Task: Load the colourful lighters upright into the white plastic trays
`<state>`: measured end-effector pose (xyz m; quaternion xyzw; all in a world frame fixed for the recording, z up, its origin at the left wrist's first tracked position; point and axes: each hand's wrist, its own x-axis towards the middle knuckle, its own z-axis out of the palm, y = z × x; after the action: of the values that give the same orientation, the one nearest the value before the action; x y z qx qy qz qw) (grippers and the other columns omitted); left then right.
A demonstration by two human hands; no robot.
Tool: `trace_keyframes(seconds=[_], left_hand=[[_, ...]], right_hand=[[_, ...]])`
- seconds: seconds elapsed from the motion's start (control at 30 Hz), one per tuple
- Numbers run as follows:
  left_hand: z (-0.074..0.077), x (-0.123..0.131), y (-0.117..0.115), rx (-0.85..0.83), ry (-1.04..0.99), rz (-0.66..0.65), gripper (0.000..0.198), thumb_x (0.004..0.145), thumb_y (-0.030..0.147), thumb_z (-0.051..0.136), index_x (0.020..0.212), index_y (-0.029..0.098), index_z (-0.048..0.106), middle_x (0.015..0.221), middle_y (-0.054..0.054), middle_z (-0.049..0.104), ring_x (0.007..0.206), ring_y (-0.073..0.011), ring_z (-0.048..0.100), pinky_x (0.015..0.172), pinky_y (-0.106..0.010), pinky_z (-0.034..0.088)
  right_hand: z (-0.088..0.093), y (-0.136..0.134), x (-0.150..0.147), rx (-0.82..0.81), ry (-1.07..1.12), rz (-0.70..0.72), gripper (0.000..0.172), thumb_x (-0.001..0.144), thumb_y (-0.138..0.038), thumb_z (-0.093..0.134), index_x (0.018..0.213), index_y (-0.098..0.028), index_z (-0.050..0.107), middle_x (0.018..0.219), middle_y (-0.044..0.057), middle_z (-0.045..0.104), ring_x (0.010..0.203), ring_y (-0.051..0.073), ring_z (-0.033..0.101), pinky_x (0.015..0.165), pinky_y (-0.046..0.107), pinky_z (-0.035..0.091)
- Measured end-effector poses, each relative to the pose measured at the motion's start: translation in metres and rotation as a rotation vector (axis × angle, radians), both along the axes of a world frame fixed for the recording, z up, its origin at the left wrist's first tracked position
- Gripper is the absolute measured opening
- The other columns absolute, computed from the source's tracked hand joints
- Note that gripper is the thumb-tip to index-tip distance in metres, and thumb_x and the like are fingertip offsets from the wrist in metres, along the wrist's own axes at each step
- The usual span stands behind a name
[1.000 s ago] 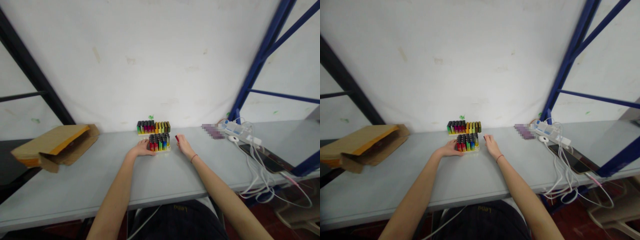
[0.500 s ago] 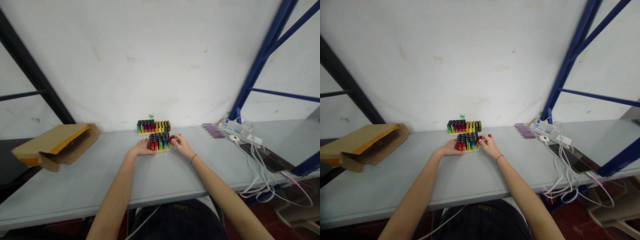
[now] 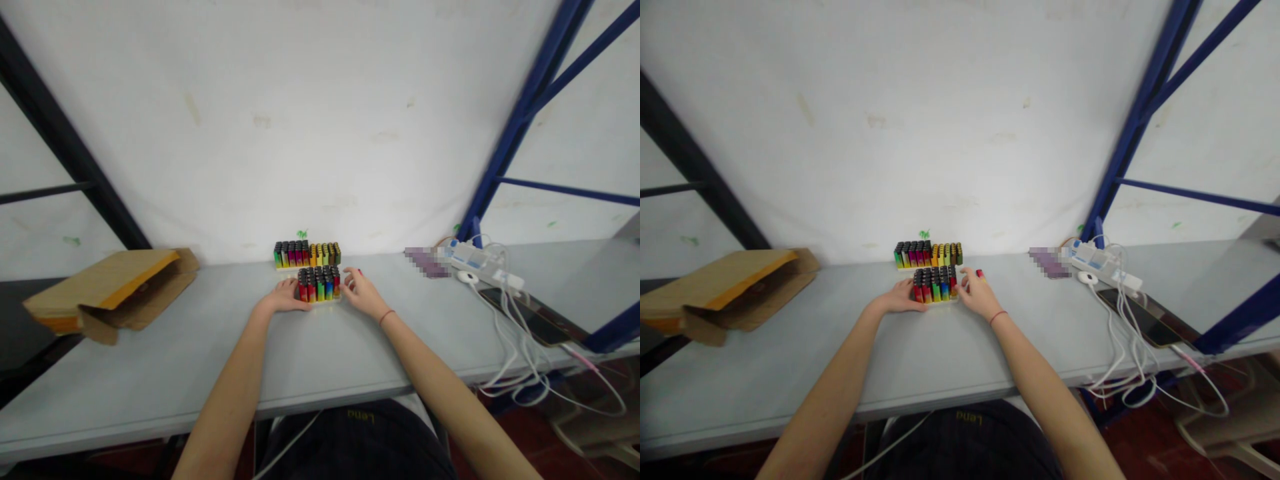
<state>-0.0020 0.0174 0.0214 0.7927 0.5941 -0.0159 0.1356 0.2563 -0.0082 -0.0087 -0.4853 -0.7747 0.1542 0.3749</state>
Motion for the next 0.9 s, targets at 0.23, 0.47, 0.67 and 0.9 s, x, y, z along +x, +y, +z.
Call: trace_keyframes(seconds=[0.23,0.47,0.67,0.9], left_hand=[[0.000,0.000,0.001,-0.004,0.019,-0.002,0.108,0.063,0.073,0.061,0.148,0.011,0.038,0.156,-0.017,0.040,0.144,-0.0367,0.036,0.117,-0.038,0.031],[-0.005,-0.001,0.004,0.003,0.026,0.003,0.108,0.064,0.071,0.063,0.148,0.010,0.036,0.158,-0.018,0.037,0.145,-0.0360,0.034,0.118,-0.037,0.030],[-0.004,-0.001,0.004,0.007,0.003,-0.005,0.106,0.063,0.073,0.062,0.146,0.011,0.039,0.155,-0.018,0.041,0.144,-0.0367,0.035,0.117,-0.038,0.032],[-0.004,-0.001,0.004,0.007,0.009,0.004,0.108,0.062,0.072,0.063,0.148,0.012,0.037,0.155,-0.018,0.040,0.144,-0.0361,0.036,0.116,-0.038,0.032]], right_hand=[[-0.004,0.012,0.021,-0.028,-0.431,-0.375,0.048,0.096,-0.035,0.051,0.138,-0.011,0.052,0.130,0.019,0.060,0.116,0.029,0.053,0.101,0.038,0.038],[-0.001,0.018,0.018,-0.171,-0.587,-0.406,0.033,0.099,-0.019,0.041,0.123,-0.008,0.061,0.116,0.020,0.066,0.110,0.028,0.058,0.093,0.034,0.039],[-0.005,0.017,0.022,-0.171,-0.459,-0.370,0.032,0.085,-0.002,0.048,0.114,-0.006,0.061,0.119,0.023,0.061,0.107,0.027,0.059,0.092,0.032,0.040],[-0.003,0.018,0.028,-0.191,0.165,-0.231,0.012,0.093,-0.029,0.040,0.094,-0.021,0.050,0.076,0.002,0.060,0.074,0.021,0.057,0.070,0.031,0.041]])
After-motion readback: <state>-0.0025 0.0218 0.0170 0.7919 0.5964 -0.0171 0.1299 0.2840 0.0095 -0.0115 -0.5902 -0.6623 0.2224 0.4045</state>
